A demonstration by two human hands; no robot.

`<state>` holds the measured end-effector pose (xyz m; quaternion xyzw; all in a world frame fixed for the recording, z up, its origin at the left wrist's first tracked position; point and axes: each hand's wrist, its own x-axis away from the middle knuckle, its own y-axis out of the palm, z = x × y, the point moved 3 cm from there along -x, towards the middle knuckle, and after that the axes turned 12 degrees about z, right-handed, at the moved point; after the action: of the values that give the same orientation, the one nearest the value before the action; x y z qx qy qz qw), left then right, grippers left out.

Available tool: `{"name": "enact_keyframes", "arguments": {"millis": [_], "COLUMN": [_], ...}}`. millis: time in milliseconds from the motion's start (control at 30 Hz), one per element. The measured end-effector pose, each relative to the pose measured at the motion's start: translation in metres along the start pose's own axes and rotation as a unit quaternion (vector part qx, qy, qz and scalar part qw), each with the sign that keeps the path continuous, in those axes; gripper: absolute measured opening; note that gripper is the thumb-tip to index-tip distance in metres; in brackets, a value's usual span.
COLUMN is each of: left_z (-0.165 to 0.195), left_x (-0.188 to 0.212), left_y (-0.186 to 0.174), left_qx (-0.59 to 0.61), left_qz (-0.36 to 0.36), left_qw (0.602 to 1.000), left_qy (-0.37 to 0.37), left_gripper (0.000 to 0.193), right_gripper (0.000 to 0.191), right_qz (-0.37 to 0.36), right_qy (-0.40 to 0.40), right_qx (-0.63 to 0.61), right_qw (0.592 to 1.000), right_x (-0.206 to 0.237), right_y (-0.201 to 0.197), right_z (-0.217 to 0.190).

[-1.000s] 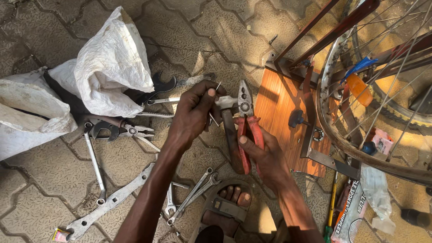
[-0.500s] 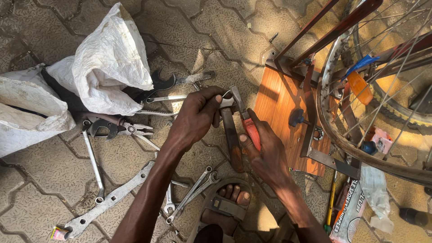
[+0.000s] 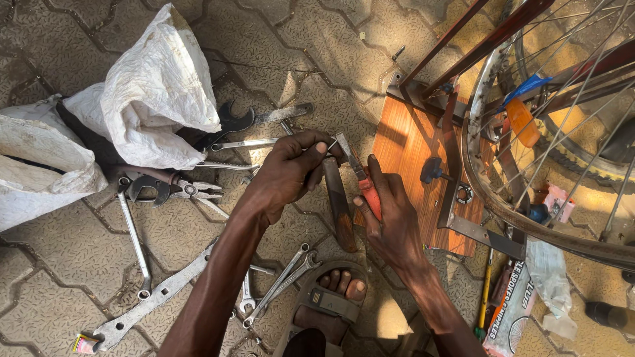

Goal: The person works on a bicycle wheel mounted on a repair stand, turning the wheel and working around the rim and spokes by hand, then picks up pliers and a wrench from the ground and uses the pliers on a small component near the wheel.

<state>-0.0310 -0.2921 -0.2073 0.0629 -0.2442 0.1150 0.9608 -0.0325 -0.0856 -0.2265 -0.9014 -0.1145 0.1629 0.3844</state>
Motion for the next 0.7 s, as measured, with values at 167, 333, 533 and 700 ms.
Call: {"name": "enact_keyframes", "arguments": {"millis": [167,333,533,700], "left_z": [-0.003,-0.009,-0.01,0.0], "left_x": [-0.001,-0.003,-0.006,0.003], "left_y": [-0.004,-0.003,0.002,0.009], "left_qx": [0.024,0.014,-0.049,-0.235], "left_qz": [-0.012,-0.024,-0.015,0.033], "left_qw": [0.999,0.999,0.998,0.966], "left_qy": [-0.031,-0.025,0.025,0.105], "left_gripper": [0.027,0.029,0.028,0.04], "right_gripper": [0.073,0.074,0.037,0.024], "right_qz": [-0.021,-0.03,-0.067,-0.014], "right_qy": [-0.026,-0.03,0.094,0.082], "right_qx": [0.021,0.024,0.027,-0.002], "right_qw": [0.999,0.999,0.993,0.997], "right_x": [-0.003,-0.006,-0.009,-0.005], "right_y": [-0.001,-0.002,0.001,0.006], "right_z": [0.01,0.013,0.02,0.018]}}
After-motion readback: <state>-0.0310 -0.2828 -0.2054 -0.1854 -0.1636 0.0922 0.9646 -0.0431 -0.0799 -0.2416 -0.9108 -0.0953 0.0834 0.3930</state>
